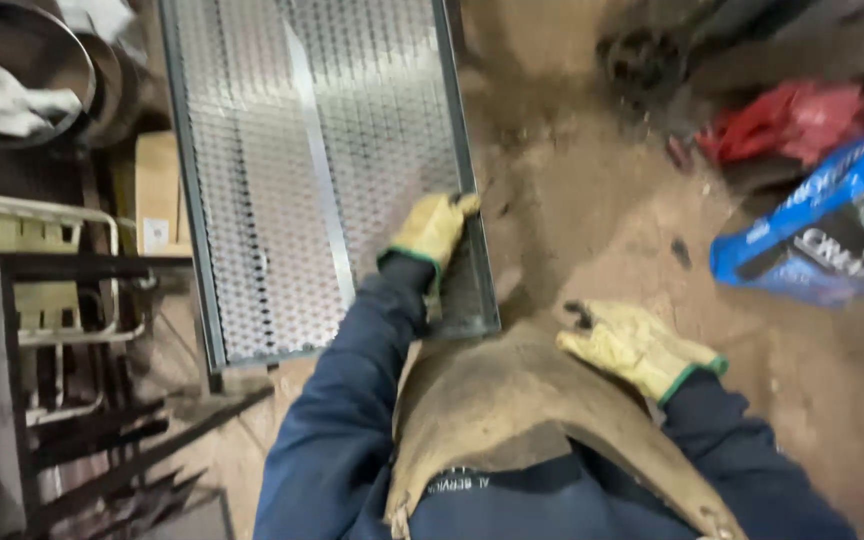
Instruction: Measuring and cutting a metal bar using a tape measure and an angle grinder.
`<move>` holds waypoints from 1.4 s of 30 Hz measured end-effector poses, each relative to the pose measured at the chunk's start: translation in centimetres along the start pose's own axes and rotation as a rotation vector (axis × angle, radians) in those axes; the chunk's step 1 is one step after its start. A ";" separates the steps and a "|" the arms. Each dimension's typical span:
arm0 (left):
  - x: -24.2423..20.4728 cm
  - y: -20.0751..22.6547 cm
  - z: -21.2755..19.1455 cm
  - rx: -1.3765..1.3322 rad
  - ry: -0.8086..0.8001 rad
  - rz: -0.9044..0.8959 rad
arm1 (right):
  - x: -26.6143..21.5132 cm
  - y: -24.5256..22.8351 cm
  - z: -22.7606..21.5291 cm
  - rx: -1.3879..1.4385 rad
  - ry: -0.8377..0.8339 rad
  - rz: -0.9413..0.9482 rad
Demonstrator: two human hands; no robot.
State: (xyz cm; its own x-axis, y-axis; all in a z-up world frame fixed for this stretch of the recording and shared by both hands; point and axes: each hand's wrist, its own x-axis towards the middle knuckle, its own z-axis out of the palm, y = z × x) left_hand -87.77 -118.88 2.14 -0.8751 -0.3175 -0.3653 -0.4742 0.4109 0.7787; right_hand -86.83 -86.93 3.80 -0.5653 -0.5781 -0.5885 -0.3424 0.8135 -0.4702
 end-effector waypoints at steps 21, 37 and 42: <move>-4.0 2.4 0.2 0.905 0.267 0.373 | 1.4 -1.7 -0.6 -0.025 -0.048 0.081; -5.2 2.2 -2.4 0.730 0.289 0.587 | 7.6 -9.4 3.0 0.480 0.089 0.099; -3.5 2.1 -3.1 0.711 0.300 0.595 | 7.8 -9.7 3.5 0.417 0.203 0.095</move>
State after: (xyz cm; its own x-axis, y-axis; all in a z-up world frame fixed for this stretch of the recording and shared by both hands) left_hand -85.36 -119.51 6.61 -0.9761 -0.0549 0.2104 0.0036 0.9635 0.2678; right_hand -85.29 -99.59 1.43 -0.7290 -0.4444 -0.5207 0.0248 0.7430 -0.6688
